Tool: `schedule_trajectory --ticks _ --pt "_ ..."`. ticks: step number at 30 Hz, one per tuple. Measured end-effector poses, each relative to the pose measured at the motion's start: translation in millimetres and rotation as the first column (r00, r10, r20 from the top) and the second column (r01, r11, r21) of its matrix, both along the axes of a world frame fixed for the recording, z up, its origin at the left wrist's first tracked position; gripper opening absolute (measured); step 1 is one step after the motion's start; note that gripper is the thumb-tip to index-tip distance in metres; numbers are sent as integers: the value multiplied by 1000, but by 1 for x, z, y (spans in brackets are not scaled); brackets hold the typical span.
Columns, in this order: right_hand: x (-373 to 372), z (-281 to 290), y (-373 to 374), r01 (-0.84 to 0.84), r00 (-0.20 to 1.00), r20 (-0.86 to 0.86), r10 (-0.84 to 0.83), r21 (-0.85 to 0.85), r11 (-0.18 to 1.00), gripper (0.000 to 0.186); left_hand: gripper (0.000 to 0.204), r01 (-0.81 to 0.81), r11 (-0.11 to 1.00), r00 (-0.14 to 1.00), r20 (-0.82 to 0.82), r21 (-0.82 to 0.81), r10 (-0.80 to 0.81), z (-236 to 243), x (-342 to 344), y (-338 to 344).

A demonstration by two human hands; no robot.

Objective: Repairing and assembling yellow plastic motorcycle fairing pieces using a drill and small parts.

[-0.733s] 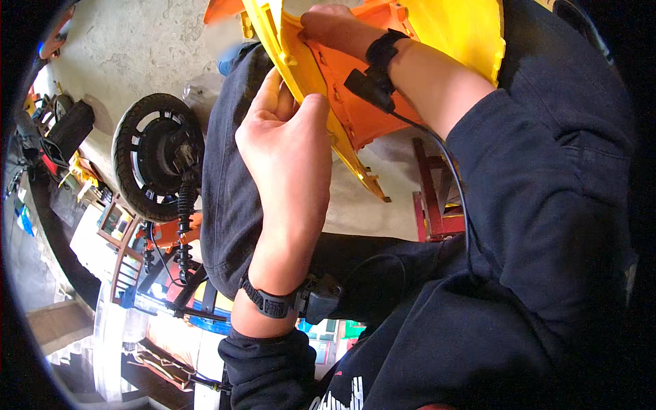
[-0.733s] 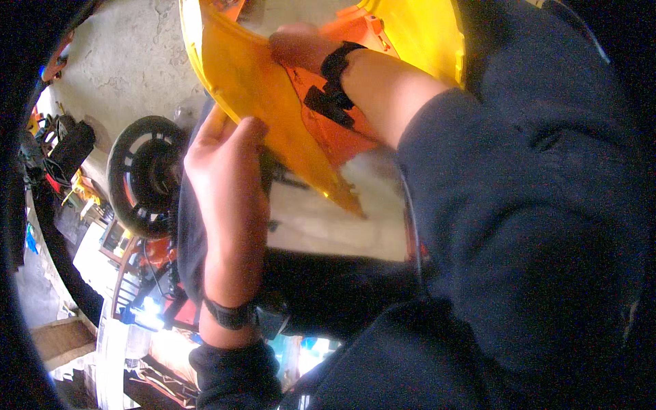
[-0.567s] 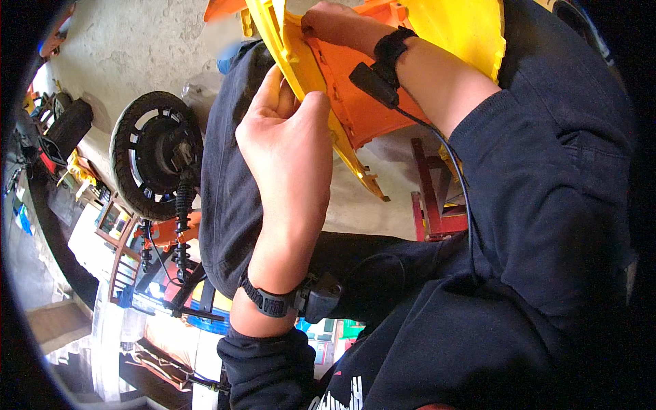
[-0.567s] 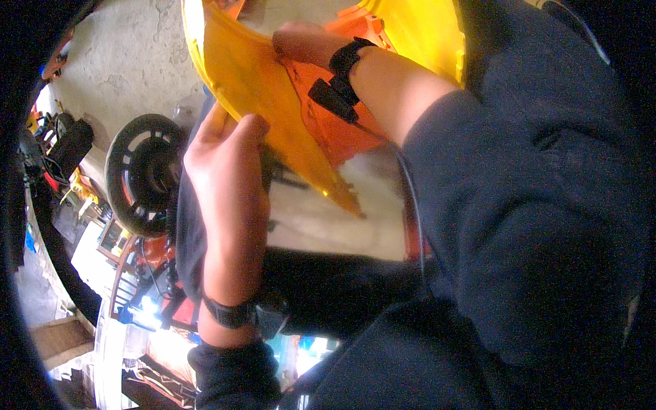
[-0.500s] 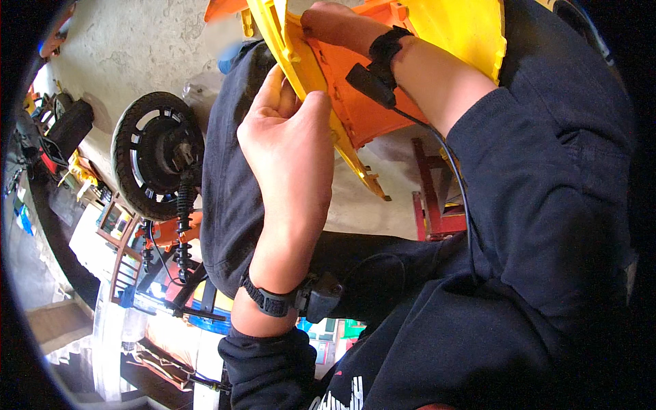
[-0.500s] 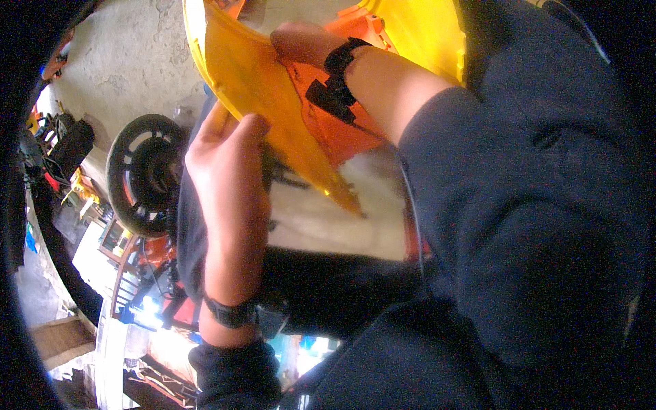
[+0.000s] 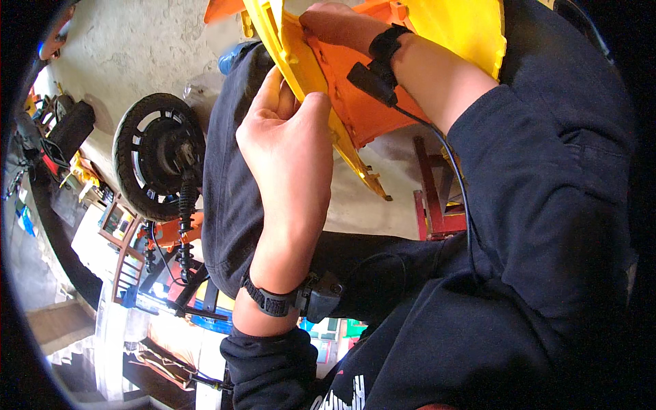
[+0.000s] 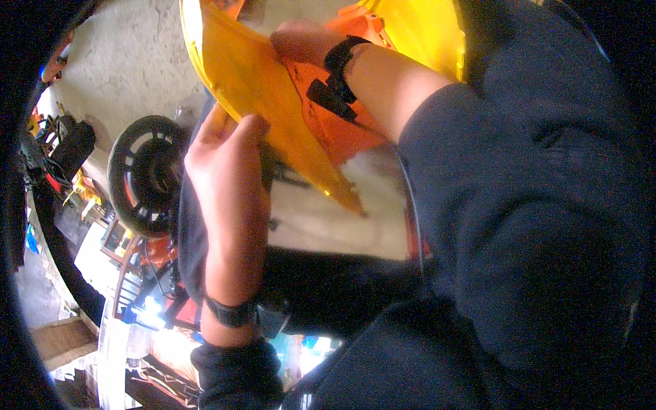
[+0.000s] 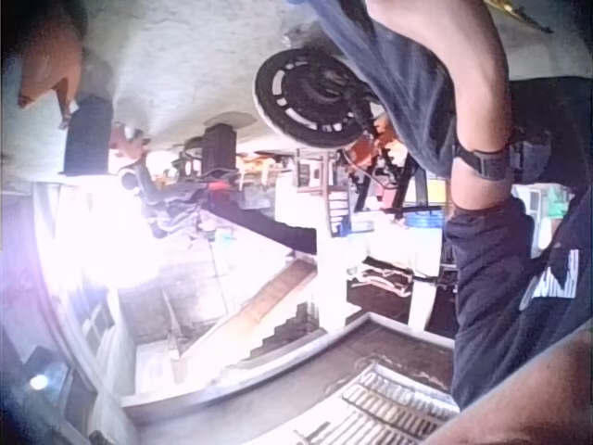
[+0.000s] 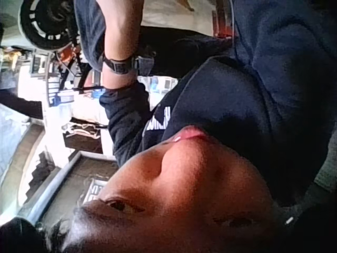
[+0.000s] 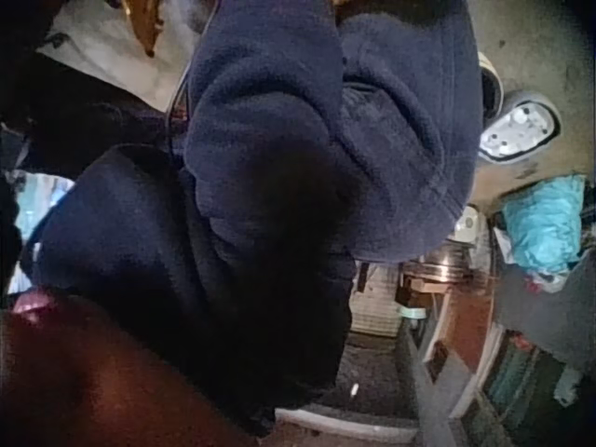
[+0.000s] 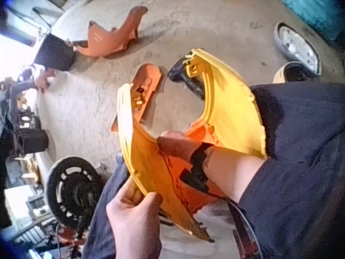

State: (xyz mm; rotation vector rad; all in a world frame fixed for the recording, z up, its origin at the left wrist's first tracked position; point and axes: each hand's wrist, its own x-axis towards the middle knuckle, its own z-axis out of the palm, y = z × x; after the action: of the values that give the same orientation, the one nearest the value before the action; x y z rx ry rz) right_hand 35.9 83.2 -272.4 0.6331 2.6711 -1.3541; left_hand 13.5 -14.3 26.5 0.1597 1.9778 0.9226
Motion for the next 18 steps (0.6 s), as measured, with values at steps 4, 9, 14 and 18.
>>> schedule_trajectory --ticks 4,9,14,18 --pt "7 -17 -5 152 979 81 -186 310 939 18 38 -36 999 999 38 38 35 -4 11 7" --pt "26 34 13 15 974 -225 -22 -29 999 17 38 -11 999 1000 0 33 11 3 3 0" --pt "8 -29 7 54 998 -26 -51 92 994 17 38 -14 999 999 50 34 13 -2 11 6" --pt "-56 19 -48 148 981 -138 -133 107 983 19 39 -43 997 995 -90 -57 37 13 -22 -18"
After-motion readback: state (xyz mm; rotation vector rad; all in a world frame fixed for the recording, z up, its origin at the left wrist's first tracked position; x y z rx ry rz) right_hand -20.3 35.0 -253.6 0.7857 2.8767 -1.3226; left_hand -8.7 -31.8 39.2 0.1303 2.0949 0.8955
